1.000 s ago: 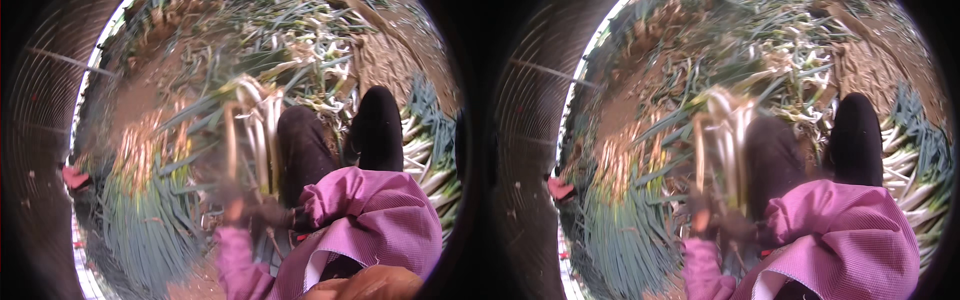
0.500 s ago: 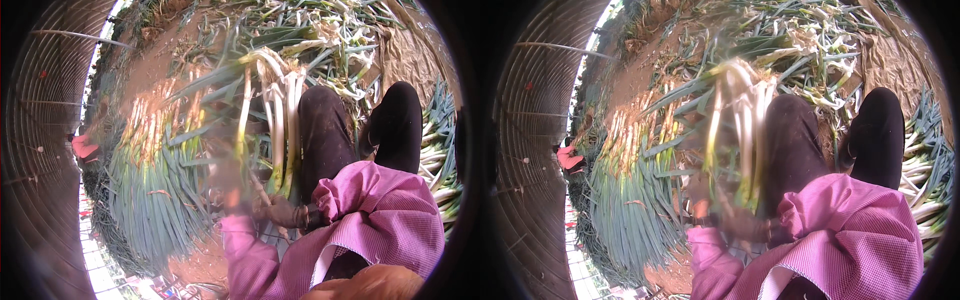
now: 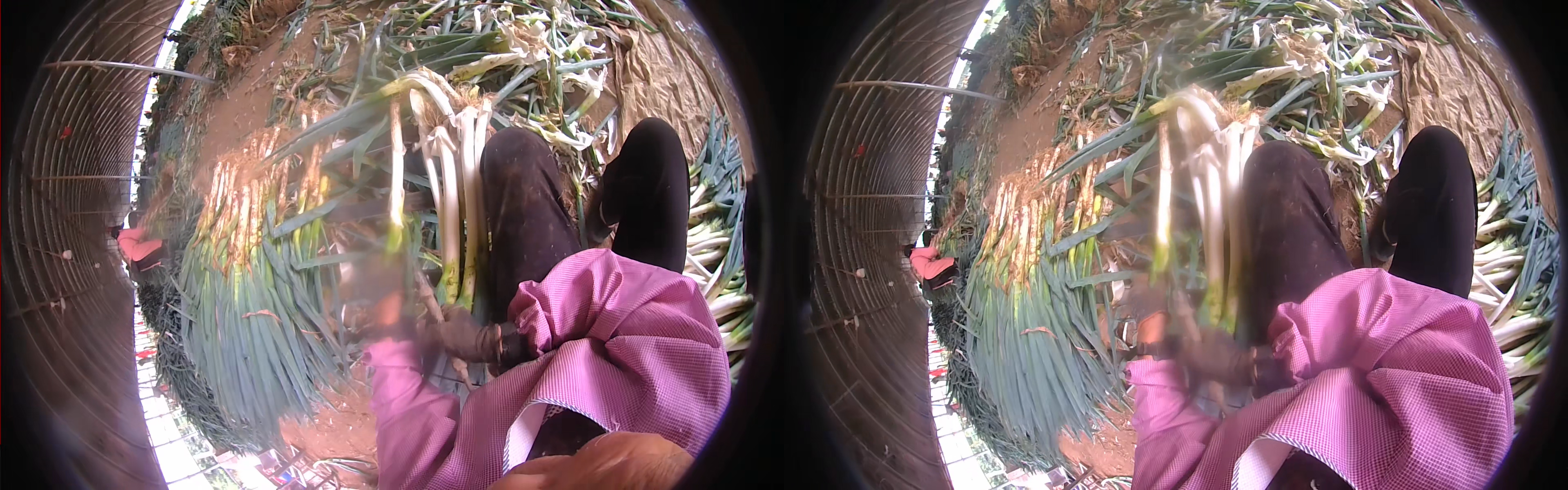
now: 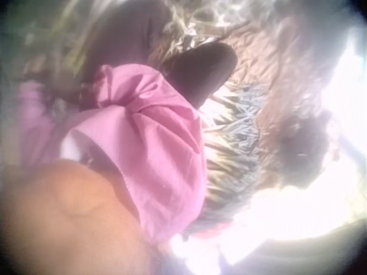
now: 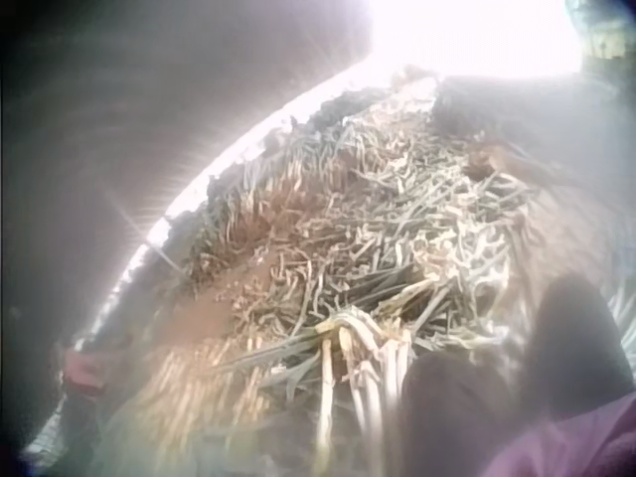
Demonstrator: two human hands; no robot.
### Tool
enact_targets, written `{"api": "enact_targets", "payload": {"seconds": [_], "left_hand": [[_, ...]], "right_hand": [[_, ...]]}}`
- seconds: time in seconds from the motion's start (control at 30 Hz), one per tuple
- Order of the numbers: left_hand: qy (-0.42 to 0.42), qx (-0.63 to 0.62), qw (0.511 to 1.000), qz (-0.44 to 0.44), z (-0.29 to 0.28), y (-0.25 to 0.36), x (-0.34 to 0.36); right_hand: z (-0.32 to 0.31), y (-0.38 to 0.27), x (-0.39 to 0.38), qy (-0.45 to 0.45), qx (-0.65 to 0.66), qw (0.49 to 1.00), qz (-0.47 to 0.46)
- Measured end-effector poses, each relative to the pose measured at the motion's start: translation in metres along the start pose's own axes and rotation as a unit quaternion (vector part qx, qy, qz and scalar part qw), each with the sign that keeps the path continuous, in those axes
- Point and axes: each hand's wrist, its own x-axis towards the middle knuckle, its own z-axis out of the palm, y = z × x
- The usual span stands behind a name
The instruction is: The person trims the roots and leaves of green onions by hand and with a tool, then bundles them together while sitting on the ground in a processing area.
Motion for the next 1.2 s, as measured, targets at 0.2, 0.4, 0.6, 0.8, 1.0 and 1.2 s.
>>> {"api": "enact_targets", "payload": {"seconds": [0.2,0.4,0.6,0.8,1.0,1.2], "left_hand": [[-0.036,0.102,0.993,0.051,0.012,-0.049,0.019],[0.100,0.200,0.974,-0.036,0.015,-0.033,0.056],[0.195,0.117,0.967,0.112,0.024,-0.029,0.037],[0.025,0.077,0.995,0.050,0.011,-0.003,0.025],[-0.023,0.069,0.996,0.054,0.004,0.016,0.022],[-0.042,0.057,0.997,0.037,-0.014,0.013,0.016]], "right_hand": [[-0.021,-0.036,-0.009,-0.010,0.349,0.897,0.272],[-0.024,-0.030,0.001,0.018,0.328,0.877,0.351],[-0.017,-0.011,0.009,-0.031,0.328,0.893,0.306],[-0.026,-0.015,0.018,-0.044,0.340,0.906,0.249],[-0.025,-0.026,0.003,0.038,0.360,0.889,0.281],[-0.047,-0.044,0.004,-0.011,0.381,0.880,0.284]]}}
